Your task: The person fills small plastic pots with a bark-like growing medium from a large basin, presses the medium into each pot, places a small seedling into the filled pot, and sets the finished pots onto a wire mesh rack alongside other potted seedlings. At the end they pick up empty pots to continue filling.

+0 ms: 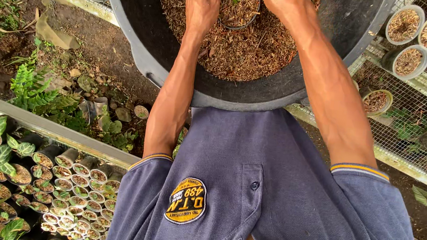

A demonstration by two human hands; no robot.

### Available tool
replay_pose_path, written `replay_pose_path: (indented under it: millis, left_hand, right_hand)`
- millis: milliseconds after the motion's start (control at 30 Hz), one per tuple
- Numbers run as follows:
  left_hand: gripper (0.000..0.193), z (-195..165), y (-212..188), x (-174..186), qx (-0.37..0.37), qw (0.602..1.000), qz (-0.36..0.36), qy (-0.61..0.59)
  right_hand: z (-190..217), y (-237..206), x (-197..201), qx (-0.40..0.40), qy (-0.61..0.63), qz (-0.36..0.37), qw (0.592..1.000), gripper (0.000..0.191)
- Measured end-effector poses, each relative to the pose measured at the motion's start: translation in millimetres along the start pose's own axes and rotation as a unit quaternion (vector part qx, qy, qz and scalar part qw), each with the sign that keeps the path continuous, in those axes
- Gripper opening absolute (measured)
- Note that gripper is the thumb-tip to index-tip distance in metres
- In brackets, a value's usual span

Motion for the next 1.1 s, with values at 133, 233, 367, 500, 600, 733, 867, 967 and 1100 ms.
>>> replay_pose_path:
  millis: [133,233,367,500,600,733,867,967,1100]
  left_hand:
    - [0.024,5,-2,1,0.043,0.999,-0.003,0.026]
    - [0.021,-3,-4,4,-0.029,0.999,-0.016,0.043]
    - [0.021,9,-8,0,0.022,0.999,0.012,0.041]
    - [0.031,-1,-10,-6,-0.084,0.995,0.033,0.047]
    - [0.037,-4,-12,-8,-0.121,0.989,0.052,0.060]
    - [0.037,-7,-19,-7,-0.139,0.984,0.072,0.085]
    - [0.034,-12,-19,-4,-0.156,0.981,0.065,0.096]
    - [0.036,-14,-21,-4,-0.162,0.979,0.075,0.102]
    - [0.031,-19,-23,0,-0.194,0.973,0.065,0.105]
  right_hand:
    - [-17,-3,-2,-0.044,0.015,0.003,0.999,0.018]
    - [-23,-4,-2,-0.057,0.033,-0.007,0.998,0.019]
    - [-17,-10,-2,-0.071,0.079,-0.009,0.994,0.022]
    - [20,-37,25,0.073,0.049,-0.179,0.980,0.020]
    - [46,-66,35,0.204,-0.054,-0.316,0.925,0.030]
    - [12,-53,1,0.033,0.004,-0.162,0.986,0.039]
    - [-4,-49,-17,-0.019,0.060,-0.145,0.987,0.035]
    - [20,-56,-12,0.136,0.013,-0.207,0.969,0.046]
    - [-3,-49,-14,0.000,0.067,-0.154,0.986,0.034]
Point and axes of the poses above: each hand's wrist, its own y-axis towards the middle knuckle, its own x-axis out of the back of the hand, z = x × y, the point moved 7 cm from there along y, towards the middle knuckle, and after that the axes turned 13 degrees about -y, right-handed, at the moved point
